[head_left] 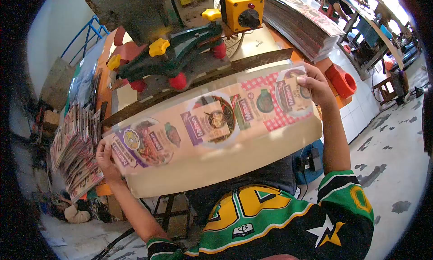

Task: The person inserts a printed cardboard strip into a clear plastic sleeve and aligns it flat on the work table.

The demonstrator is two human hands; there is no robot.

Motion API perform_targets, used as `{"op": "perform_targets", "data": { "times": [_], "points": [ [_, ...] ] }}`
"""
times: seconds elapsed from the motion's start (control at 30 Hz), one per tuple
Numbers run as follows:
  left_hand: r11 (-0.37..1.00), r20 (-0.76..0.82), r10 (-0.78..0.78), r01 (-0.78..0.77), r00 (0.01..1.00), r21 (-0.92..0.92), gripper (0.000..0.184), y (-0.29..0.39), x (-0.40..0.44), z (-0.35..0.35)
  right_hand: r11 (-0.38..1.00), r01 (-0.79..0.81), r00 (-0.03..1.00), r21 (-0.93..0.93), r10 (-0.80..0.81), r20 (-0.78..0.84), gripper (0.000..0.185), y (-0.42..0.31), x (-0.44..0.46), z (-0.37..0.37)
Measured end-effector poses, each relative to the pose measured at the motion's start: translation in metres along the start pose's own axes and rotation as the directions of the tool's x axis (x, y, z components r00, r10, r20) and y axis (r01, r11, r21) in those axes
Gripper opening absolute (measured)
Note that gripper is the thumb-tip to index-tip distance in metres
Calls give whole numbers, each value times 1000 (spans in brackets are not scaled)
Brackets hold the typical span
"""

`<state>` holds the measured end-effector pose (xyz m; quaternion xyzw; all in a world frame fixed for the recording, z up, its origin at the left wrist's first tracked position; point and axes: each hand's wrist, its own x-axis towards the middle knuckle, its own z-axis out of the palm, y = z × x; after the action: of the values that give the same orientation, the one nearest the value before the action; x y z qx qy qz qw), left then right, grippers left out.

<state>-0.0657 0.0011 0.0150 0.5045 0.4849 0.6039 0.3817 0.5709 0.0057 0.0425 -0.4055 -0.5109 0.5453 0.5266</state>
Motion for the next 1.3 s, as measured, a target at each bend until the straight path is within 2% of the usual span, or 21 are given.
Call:
{"op": "perform_targets", "data": {
  "times": [0.03,0.07,0.1,0.13,0.2,0.23,0.33,0.43,0.47,0.57,0.6,0.63,0.7,0.83,0.9,0.97,1.03,1.1,1.17,1.23,1.3],
  "points": [
    [999,-1,-34,34,999,-41,30,9,-2,9,1000,0,1000,0,0,-6,44,1,0,3],
    [992,94,-103,109,990,-68,30,11,-3,5,999,-17,1000,36,18,-12,46,3,-1,4],
    [991,104,-104,112,989,-70,30,9,-4,7,997,-34,999,70,36,-20,48,5,-2,2],
    [983,115,-134,147,984,-110,31,6,-4,10,996,-81,996,44,81,23,48,9,-1,-6],
    [960,197,-186,221,963,-172,36,-2,-2,11,993,-122,992,1,122,-35,47,35,12,-24],
    [957,211,-195,233,958,-172,36,-3,-4,16,986,-160,984,-39,157,-81,46,38,14,-26],
    [921,128,-226,255,966,-295,34,-3,-9,28,983,-182,983,-6,182,-27,42,9,11,6],
    [874,187,-247,302,951,-379,29,-15,-3,19,990,-140,989,18,139,47,40,10,20,6],
    [884,105,-292,310,951,-350,22,-20,0,12,995,-96,990,25,93,105,38,16,23,1],
    [933,192,-207,253,959,-256,20,-24,3,4,993,-113,990,44,108,93,34,8,20,10],
    [942,126,-227,250,966,-224,18,-24,3,6,985,-130,988,110,119,98,34,8,18,13],
    [942,127,-227,251,966,-223,18,-24,3,7,985,-130,988,111,119,97,34,9,18,11],
    [924,195,-212,261,958,-279,17,-23,3,8,987,-149,989,60,148,29,33,14,18,8],
    [934,134,-274,297,952,-200,15,-11,-4,16,991,-130,992,44,129,8,32,21,13,7],
    [922,124,-288,310,950,-234,15,-5,-5,24,992,-123,988,11,124,-87,29,23,10,6],
    [931,102,-279,295,955,-213,16,-3,-7,24,989,-144,989,25,145,-35,33,24,8,1],
    [916,137,-269,297,953,-271,17,-20,-3,11,982,-185,982,40,183,41,41,24,6,-4],
    [929,151,-255,285,955,-235,19,-23,4,5,985,-169,985,22,168,26,38,22,6,-5],
    [984,96,-163,169,982,-50,22,-14,2,10,976,-117,990,-183,129,60,34,10,2,-2],
    [987,82,-149,154,985,-54,23,-3,-3,15,977,-88,994,-196,100,52,32,11,1,-3],
    [999,138,-27,22,990,37,22,-4,2,4,958,-45,997,-284,59,41,34,4,0,-1]
  ]
}}
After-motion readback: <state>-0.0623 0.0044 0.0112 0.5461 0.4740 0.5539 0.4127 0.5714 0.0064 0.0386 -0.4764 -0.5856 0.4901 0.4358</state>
